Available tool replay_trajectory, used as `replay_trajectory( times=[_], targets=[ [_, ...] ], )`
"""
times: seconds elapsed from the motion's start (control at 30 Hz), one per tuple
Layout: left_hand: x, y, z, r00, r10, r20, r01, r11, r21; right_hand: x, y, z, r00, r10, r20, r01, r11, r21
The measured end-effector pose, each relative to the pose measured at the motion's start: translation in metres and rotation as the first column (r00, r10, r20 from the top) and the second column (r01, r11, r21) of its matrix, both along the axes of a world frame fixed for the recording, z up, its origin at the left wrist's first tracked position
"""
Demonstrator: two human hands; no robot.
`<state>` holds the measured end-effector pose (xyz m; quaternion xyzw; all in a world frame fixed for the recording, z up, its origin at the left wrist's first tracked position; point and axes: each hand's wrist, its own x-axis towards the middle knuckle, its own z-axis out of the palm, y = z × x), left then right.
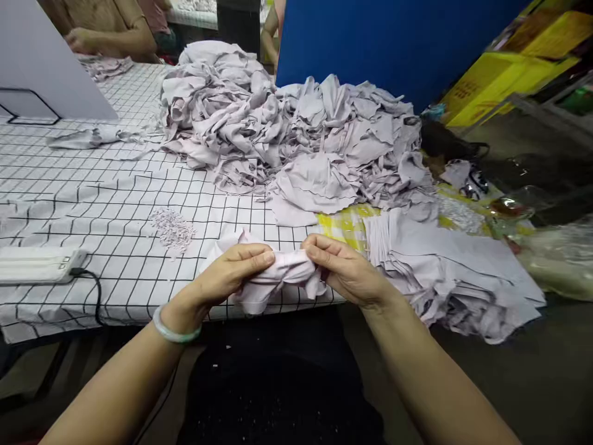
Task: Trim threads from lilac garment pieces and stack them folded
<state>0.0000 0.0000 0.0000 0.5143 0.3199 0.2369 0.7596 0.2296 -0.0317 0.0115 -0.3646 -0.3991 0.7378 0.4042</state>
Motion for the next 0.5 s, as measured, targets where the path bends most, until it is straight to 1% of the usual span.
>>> replay_trajectory(
  times=[0.13, 0.2, 0.3, 0.4, 0.5],
  targets=[
    [-0.012, -0.004, 0.001, 0.998, 0.056, 0.002, -0.056, 0.998, -0.041, 0.002, -0.006, -0.007, 0.997, -0.079, 0.003, 0.079, 0.997, -0.026],
    [-0.013, -0.003, 0.002, 0.996, 0.089, 0.006, -0.089, 0.995, -0.048, 0.001, -0.006, -0.009, 0.997, -0.076, 0.005, 0.076, 0.995, -0.063],
    [-0.007, 0.0, 0.007, 0.995, 0.094, 0.024, -0.092, 0.994, -0.059, -0.005, -0.003, -0.006, 0.997, -0.072, 0.015, 0.073, 0.993, -0.093],
    [0.004, 0.002, 0.012, 0.99, 0.116, 0.082, -0.108, 0.989, -0.1, -0.01, 0.002, -0.002, 0.997, -0.005, 0.076, 0.007, 1.0, -0.025],
    [0.011, 0.004, 0.015, 0.965, 0.211, 0.152, -0.182, 0.966, -0.185, -0.012, 0.006, -0.002, 0.981, 0.047, 0.187, -0.056, 0.997, 0.045]
  ],
)
